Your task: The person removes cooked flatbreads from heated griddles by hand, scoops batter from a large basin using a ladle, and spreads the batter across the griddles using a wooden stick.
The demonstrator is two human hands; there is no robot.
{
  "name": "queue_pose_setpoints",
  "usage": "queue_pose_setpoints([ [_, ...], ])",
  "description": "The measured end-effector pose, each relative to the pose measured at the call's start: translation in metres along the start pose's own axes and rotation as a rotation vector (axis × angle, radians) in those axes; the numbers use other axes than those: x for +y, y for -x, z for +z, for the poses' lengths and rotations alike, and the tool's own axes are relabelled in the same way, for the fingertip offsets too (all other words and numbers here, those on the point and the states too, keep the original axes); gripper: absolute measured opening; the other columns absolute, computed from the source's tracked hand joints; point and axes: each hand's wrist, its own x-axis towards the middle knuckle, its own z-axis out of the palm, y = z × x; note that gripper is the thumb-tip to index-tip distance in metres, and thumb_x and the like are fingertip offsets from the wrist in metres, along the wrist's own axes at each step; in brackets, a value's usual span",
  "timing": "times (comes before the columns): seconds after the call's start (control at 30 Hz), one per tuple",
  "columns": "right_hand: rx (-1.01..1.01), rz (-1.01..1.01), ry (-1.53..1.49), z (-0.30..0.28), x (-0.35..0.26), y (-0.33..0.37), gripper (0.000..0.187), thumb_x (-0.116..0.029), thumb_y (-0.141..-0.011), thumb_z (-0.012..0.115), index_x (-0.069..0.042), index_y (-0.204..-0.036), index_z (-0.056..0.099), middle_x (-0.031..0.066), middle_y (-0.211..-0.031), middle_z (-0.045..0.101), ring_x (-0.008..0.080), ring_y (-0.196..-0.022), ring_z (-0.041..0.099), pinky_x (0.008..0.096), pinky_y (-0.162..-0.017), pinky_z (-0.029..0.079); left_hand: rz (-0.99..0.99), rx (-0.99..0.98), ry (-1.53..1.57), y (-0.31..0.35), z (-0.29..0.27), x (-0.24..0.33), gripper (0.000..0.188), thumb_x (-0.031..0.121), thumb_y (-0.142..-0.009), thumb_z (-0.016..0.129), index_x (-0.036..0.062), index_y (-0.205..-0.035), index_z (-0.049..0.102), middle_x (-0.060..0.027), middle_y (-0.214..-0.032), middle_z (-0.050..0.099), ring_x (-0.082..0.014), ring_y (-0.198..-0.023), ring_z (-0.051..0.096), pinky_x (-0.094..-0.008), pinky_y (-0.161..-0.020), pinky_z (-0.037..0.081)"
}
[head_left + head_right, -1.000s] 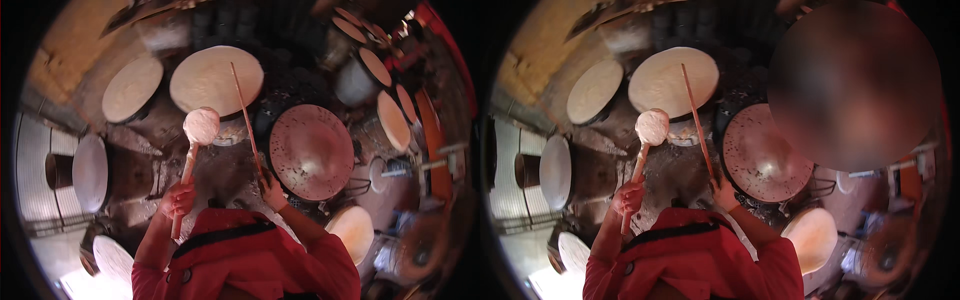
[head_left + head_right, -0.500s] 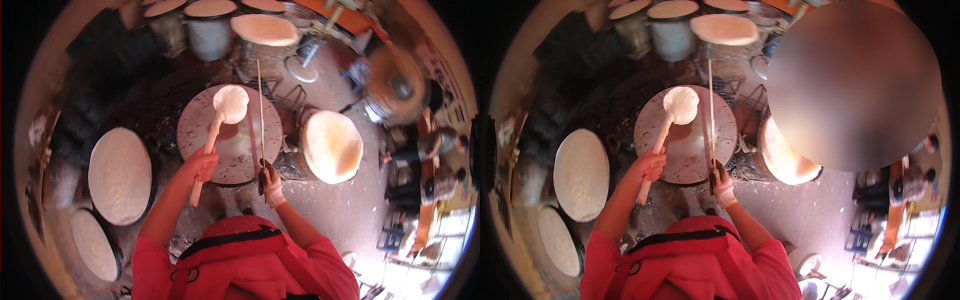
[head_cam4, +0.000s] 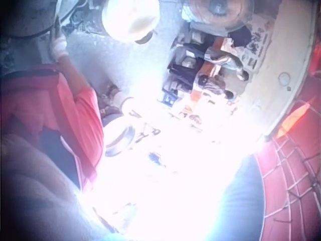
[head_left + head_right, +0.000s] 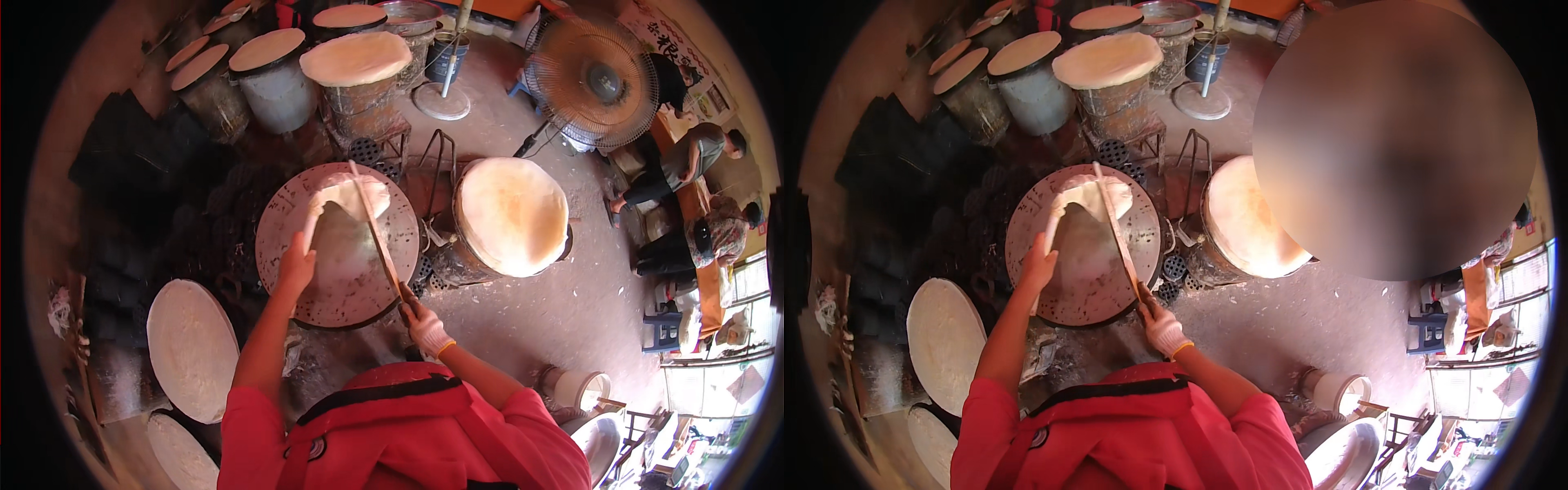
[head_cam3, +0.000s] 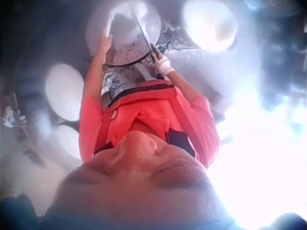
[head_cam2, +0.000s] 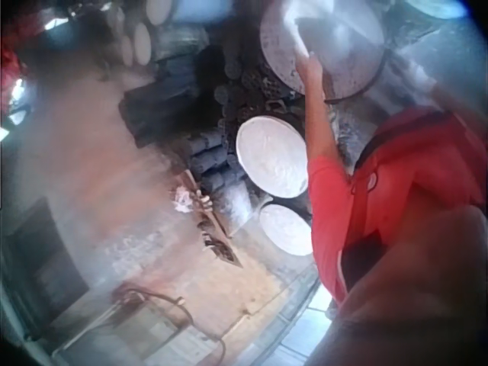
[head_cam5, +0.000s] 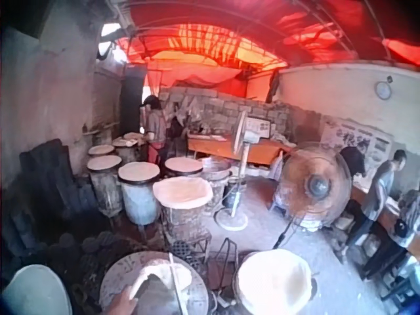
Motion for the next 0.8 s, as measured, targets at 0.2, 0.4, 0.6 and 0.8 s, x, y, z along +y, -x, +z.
queue_pose_setpoints([
  [0.2,0.010,0.014,0.170,-0.005,-0.026,-0.041,0.053,-0.021,-0.106,0.045,-0.005,-0.155,0.032,0.0146,-0.156,0.041,0.0219,-0.144,0.038,0.0297,-0.115,0.032,0.096,0.394,0.175,0.020,-0.036,-0.014,0.039,0.013,-0.092,0.061,0.0026,-0.127,0.045,-0.0238,-0.103,0.062,-0.0400,-0.070,0.067,-0.0480,-0.064,0.053],
  [0.4,0.009,0.026,0.250,0.026,-0.031,-0.090,0.051,-0.023,-0.105,0.046,-0.009,-0.153,0.037,0.0158,-0.149,0.049,0.0276,-0.140,0.045,0.0322,-0.111,0.038,-0.290,0.000,1.106,0.067,-0.052,0.047,0.017,0.010,-0.095,0.057,0.0142,-0.106,0.044,0.0013,-0.063,0.040,-0.0074,-0.037,0.033,-0.0249,-0.031,0.027],
  [0.6,-0.157,0.021,0.322,0.051,-0.055,-0.088,0.053,-0.027,-0.105,0.045,-0.016,-0.155,0.033,0.0139,-0.149,0.049,0.0321,-0.138,0.045,0.0358,-0.107,0.041,-0.427,-0.239,1.430,0.082,-0.048,0.038,0.017,0.008,-0.096,0.058,0.0194,-0.103,0.049,0.0048,-0.061,0.036,-0.0062,-0.037,0.031,-0.0245,-0.032,0.025],
  [0.8,0.213,-0.016,0.156,0.045,-0.009,-0.033,0.052,-0.023,-0.104,0.048,-0.011,-0.153,0.037,0.0171,-0.146,0.052,0.0279,-0.134,0.052,0.0341,-0.106,0.043,-0.392,-0.243,1.426,0.104,-0.074,0.026,0.014,0.008,-0.097,0.056,0.0188,-0.104,0.050,0.0052,-0.060,0.036,-0.0062,-0.038,0.031,-0.0241,-0.032,0.025],
])
